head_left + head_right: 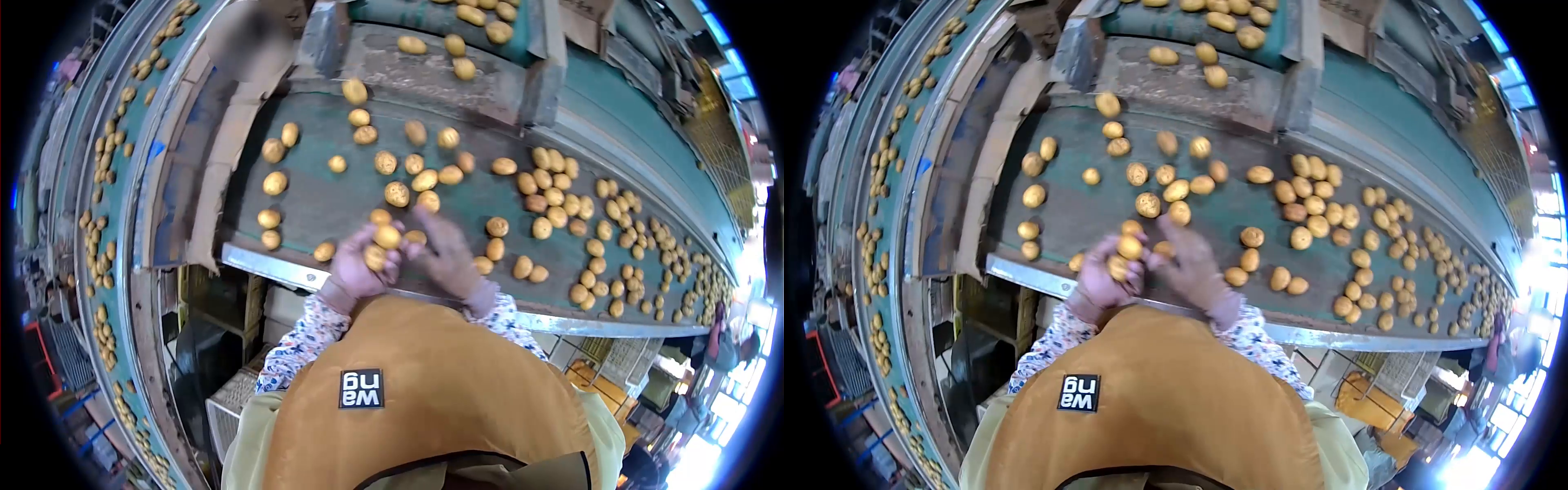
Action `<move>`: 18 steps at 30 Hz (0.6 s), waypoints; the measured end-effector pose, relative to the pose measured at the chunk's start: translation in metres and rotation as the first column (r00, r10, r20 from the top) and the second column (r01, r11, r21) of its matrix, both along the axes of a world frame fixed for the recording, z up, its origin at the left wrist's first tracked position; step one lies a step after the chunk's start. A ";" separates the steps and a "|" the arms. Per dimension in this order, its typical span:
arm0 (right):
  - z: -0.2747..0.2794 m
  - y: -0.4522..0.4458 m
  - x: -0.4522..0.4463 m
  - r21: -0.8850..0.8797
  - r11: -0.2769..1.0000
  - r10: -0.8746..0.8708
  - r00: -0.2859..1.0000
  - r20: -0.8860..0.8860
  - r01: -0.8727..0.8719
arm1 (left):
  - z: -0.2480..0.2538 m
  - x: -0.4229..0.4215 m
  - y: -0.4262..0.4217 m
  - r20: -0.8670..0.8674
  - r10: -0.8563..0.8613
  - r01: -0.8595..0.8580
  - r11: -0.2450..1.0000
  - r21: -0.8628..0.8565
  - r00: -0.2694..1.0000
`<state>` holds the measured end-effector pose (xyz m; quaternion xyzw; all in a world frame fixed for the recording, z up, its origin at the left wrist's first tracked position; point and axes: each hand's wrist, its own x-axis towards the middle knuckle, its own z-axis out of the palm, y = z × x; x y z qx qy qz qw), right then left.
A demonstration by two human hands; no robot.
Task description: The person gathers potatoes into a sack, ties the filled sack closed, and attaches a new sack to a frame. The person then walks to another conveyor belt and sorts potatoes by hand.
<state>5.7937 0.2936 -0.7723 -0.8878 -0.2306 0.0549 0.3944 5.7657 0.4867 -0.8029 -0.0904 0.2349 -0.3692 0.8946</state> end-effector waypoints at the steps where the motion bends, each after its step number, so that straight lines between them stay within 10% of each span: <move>1: -0.005 -0.010 0.004 -0.028 0.996 -0.087 0.996 0.020 0.088 | 0.023 0.011 0.025 0.021 0.173 -0.173 0.985 0.003 0.985; 4: -0.013 -0.042 0.010 -0.292 0.918 -0.279 0.960 0.007 0.269 | 0.097 0.058 0.124 0.168 0.740 -0.747 0.664 -0.030 0.651; 6: -0.025 -0.041 0.002 -0.431 0.876 -0.185 0.976 0.118 0.218 | 0.091 0.081 0.164 0.641 0.660 -0.918 0.325 0.226 0.391; 8: -0.041 -0.029 -0.002 -0.573 0.796 -0.087 0.974 0.209 0.194 | 0.031 0.108 0.174 0.731 0.250 -0.765 0.076 0.639 0.635; 10: -0.056 0.007 0.003 -0.403 0.887 -0.231 0.972 0.037 0.226 | -0.044 0.124 0.147 0.181 -0.664 -0.601 -0.483 0.637 0.726; 12: -0.037 0.050 0.038 -0.423 0.883 -0.066 0.948 0.312 0.201 | -0.084 0.118 0.109 -0.278 -0.868 -0.736 -0.496 0.460 0.412; 18: -0.081 0.142 0.092 -0.636 0.755 0.078 0.985 -0.154 -0.160 | -0.123 0.067 0.107 -0.164 -0.860 -0.773 -0.508 0.380 0.484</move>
